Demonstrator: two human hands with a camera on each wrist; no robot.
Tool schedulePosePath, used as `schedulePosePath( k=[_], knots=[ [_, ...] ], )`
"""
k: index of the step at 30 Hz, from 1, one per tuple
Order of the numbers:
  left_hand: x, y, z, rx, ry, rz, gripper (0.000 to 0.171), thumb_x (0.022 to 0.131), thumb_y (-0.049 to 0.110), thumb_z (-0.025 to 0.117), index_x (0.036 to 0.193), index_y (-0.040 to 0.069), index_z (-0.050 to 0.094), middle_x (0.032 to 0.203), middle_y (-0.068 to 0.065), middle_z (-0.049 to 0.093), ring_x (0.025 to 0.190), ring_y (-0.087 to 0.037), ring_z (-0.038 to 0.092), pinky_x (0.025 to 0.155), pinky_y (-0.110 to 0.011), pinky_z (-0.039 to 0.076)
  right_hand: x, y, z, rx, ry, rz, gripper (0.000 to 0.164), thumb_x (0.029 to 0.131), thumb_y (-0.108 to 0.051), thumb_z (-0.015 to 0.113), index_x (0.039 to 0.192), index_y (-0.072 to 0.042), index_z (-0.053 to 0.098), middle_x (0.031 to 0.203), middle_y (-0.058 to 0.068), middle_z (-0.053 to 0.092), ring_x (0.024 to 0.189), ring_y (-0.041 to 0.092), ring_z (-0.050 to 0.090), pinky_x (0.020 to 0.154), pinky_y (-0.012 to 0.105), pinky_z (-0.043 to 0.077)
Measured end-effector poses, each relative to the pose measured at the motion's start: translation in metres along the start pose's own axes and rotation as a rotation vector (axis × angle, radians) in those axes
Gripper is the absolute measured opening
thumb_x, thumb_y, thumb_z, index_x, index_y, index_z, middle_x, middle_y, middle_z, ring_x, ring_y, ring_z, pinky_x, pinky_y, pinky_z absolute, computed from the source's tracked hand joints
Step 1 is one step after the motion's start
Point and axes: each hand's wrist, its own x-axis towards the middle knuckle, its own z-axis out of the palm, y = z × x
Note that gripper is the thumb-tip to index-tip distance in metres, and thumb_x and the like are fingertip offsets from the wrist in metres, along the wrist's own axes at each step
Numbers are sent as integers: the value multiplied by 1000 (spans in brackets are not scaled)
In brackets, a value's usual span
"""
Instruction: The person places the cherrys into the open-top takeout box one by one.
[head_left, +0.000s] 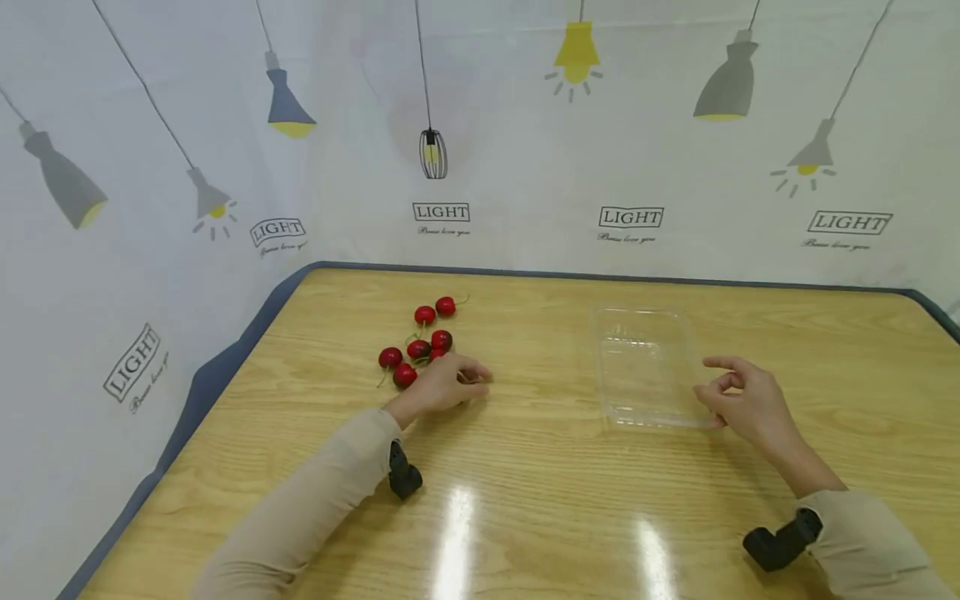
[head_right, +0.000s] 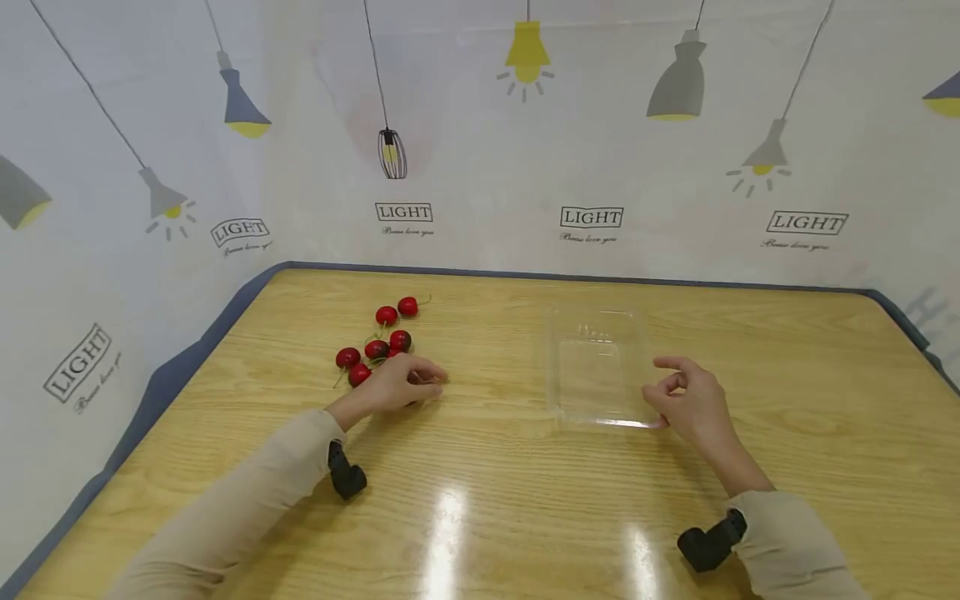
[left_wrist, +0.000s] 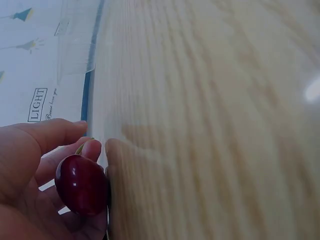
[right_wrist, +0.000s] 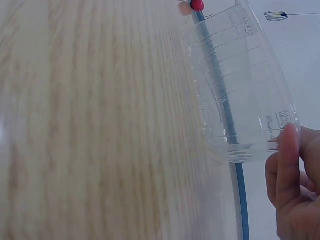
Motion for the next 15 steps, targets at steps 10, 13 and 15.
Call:
schedulePosePath(
  k=[10,13,15],
  knots=[
    [1,0,2,-3,36,-26,18,83,11,61,100,6,66,87,-2,61,70,-11,53,57,-22,43,1,2,1,45,-10,3,48,86,-7,55,127,10,35,77,17,57,45,13,50,47,31,49],
    [1,0,1,-7,45,-17,18,83,10,61,99,6,67,86,-2,62,69,-12,53,57,-22,43,1,3,1,43,-6,-2,48,85,-6,55,126,10,36,76,17,58,45,12,50,47,30,49],
    [1,0,1,-10,50,-12,17,83,10,61,99,6,67,85,-2,62,69,-12,53,56,-22,43,1,3,2,41,-1,-4,47,85,-5,55,126,10,36,76,17,58,45,12,50,47,30,49]
  ],
)
